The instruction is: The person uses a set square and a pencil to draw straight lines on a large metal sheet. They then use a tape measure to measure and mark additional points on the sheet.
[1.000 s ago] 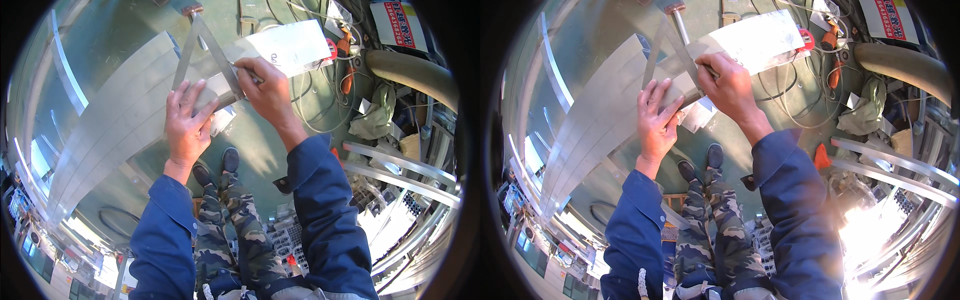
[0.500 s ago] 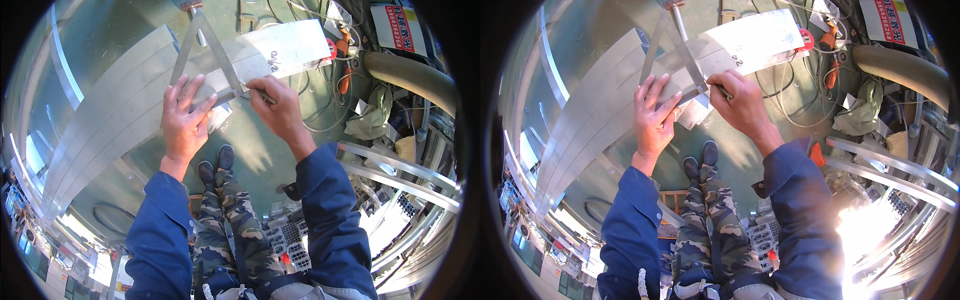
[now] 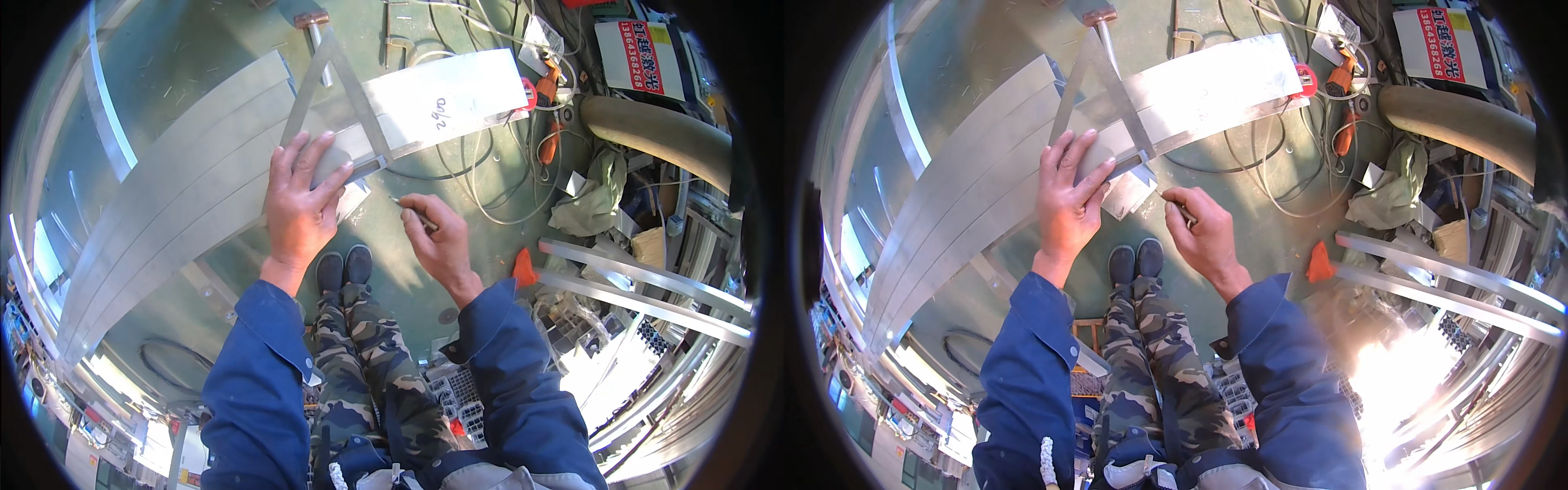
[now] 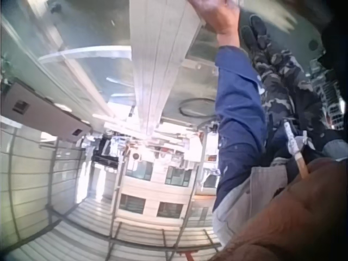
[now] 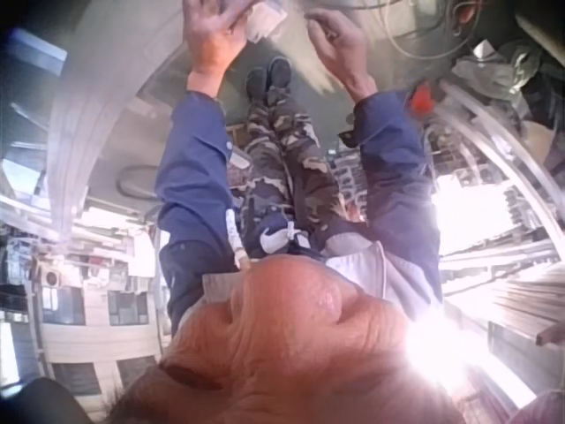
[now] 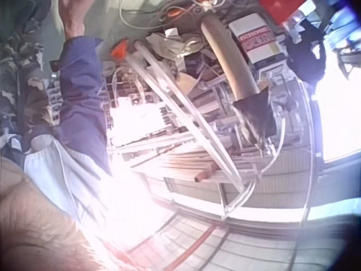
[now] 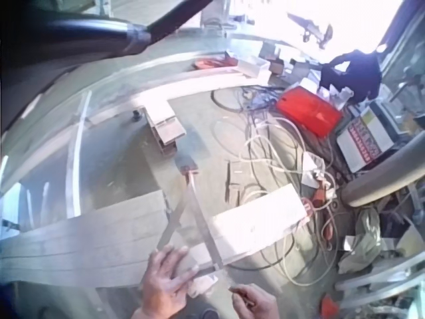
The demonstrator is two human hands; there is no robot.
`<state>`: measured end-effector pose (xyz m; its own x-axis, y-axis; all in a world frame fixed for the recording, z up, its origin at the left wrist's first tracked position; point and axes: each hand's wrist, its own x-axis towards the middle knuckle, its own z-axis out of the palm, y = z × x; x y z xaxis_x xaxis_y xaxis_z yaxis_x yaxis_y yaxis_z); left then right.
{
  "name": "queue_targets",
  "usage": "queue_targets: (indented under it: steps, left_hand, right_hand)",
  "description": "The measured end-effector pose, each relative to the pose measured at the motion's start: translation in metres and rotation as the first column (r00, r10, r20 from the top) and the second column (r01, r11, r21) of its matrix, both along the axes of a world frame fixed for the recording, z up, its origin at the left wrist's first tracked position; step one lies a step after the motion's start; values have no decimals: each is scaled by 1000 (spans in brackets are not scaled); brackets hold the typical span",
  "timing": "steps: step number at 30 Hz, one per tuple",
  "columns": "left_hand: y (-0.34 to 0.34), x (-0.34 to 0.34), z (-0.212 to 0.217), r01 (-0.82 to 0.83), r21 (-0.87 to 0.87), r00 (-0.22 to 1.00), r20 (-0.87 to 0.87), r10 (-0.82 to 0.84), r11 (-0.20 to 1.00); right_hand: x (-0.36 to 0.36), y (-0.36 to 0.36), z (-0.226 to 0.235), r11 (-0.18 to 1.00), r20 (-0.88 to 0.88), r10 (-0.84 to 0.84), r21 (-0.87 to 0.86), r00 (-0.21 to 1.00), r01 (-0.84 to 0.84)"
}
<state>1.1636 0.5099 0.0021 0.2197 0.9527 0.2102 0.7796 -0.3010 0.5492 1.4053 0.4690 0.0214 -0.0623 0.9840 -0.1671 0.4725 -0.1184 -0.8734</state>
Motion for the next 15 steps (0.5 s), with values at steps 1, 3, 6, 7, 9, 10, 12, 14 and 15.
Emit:
queue_targets:
  steps: [1,3,6,7,9,10,12,14,15]
  left_hand:
    - [0,0,1,-3,-2,1000,0,3,1000]
    - [1,-1,2,-5,-5,1000,4,5,1000]
    - [0,-2,1,-16,4,1000,25,16,1000]
    - [0,-3,0,-22,7,1000,21,22,1000]
    - [0,-3,-2,-22,9,999,26,22,1000]
    - [0,-3,-1,-23,1,999,30,23,1000]
    - [2,1,1,-20,-18,999,35,21,1000]
    - [1,1,-2,-21,-16,999,36,21,1000]
    - [1,2,-3,-21,-16,999,34,22,1000]
  right_hand:
    - [-3,-3,2,1000,-1,-10,-15,1000,10]
    - [-12,-13,2,998,-49,-35,-58,998,32]
    - [-19,-22,11,992,-52,-58,-112,997,52]
    - [-20,-26,13,989,-68,-71,-136,995,62]
    - [-18,-33,21,973,-54,-93,-218,994,79]
    - [-15,-38,21,968,-57,-104,-233,993,88]
    - [-8,-50,22,957,-64,-132,-267,989,111]
    - [-5,-59,29,934,-70,-172,-330,983,140]
    - [-2,-63,32,920,-74,-193,-361,978,154]
